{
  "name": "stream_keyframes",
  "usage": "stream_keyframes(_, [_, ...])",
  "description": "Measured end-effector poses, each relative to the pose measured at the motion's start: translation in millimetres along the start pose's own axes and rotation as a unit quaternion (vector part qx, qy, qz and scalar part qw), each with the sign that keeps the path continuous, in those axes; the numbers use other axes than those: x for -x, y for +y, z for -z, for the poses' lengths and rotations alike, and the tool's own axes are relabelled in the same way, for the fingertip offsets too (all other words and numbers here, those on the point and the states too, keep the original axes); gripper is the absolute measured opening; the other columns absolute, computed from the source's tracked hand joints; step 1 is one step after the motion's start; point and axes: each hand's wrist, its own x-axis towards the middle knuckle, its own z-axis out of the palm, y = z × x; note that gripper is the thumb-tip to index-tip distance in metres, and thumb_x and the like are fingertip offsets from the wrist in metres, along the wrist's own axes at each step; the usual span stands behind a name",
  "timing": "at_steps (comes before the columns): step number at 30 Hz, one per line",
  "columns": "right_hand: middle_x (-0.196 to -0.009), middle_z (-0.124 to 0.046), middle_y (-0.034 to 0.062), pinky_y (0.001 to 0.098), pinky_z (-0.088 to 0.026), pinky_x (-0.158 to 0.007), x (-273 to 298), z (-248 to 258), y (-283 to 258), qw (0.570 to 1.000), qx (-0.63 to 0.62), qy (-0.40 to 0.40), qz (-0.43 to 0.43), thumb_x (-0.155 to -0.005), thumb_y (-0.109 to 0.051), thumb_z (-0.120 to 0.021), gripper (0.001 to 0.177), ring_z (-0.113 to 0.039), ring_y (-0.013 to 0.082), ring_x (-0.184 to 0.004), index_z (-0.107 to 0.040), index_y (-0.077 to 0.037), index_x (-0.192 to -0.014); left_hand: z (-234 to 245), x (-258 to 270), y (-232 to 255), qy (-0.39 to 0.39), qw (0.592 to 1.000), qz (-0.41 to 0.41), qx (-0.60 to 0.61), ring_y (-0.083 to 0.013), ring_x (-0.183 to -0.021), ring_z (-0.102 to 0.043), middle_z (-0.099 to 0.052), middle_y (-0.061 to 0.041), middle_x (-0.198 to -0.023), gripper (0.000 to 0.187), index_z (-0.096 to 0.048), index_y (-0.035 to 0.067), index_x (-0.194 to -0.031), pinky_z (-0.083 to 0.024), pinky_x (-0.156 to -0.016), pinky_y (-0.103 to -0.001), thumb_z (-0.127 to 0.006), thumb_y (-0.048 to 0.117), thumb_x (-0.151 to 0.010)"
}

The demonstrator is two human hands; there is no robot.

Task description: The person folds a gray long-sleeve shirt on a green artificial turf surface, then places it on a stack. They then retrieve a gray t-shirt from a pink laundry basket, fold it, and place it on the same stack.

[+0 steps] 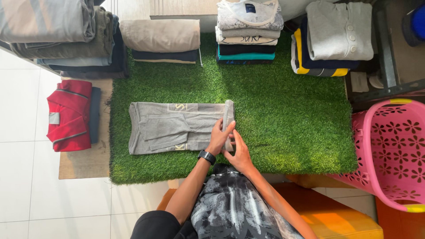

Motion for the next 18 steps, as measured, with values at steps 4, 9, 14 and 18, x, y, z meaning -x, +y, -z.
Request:
stream_keyframes(4, [-0.151, -0.049, 0.0242, 0.0393, -0.055, -0.101, 8, -3, 5, 0.994, -0.102, 0.019, 0.025, -0.091, -0.006, -0.072, 0.079, -0.061, 0.0308, -0.129, -0.03, 0.004, -0.157, 18, -5, -14, -0.018, 0.998, 0.014, 0.06, -0.0086, -0.092, -0.067, -0.072, -0.005, -0.108, 0.045, -0.059, 0.001, -0.129, -0.056, -0.076, -0.027, -0.072, 0.025, -0.093])
stream_keyframes(9, [-0.146, -0.055, 0.0196, 0.0356, -0.059, -0.093, 5, 8, 14, 0.991, -0.072, 0.042, -0.102, -0.092, -0.008, -0.065, 0.067, -0.068, 0.0262, -0.115, -0.039, -0.003, -0.153, 35, -10, -29, -0.006, 0.995, 0.049, 0.086, -0.0086, -0.084, -0.066, -0.074, -0.005, -0.102, 0.032, -0.067, -0.002, -0.121, -0.055, -0.072, -0.027, -0.066, 0.023, -0.102])
stream_keyframes(14, [-0.148, -0.057, 0.0196, 0.0418, -0.051, -0.106, -26, 10, 29, 0.997, 0.006, 0.021, -0.078, -0.1, -0.017, -0.058, 0.054, -0.061, 0.0311, -0.127, -0.047, -0.007, -0.151, 36, -8, -25, -0.009, 0.992, 0.051, 0.111, -0.0079, -0.084, -0.066, -0.074, -0.006, -0.102, 0.031, -0.067, -0.001, -0.12, -0.055, -0.071, -0.026, -0.065, 0.025, -0.102])
stream_keyframes(18, [-0.161, -0.042, 0.0209, 0.0468, -0.03, -0.124, -69, 4, 42, 0.988, 0.121, -0.031, 0.092, -0.106, -0.018, -0.05, 0.049, -0.037, 0.0358, -0.151, -0.045, -0.007, -0.154, 31, 2, -19, 0.074, 0.997, -0.005, 0.039, -0.0085, -0.084, -0.069, -0.076, -0.008, -0.102, 0.037, -0.065, -0.003, -0.121, -0.057, -0.071, -0.025, -0.074, 0.021, -0.095])
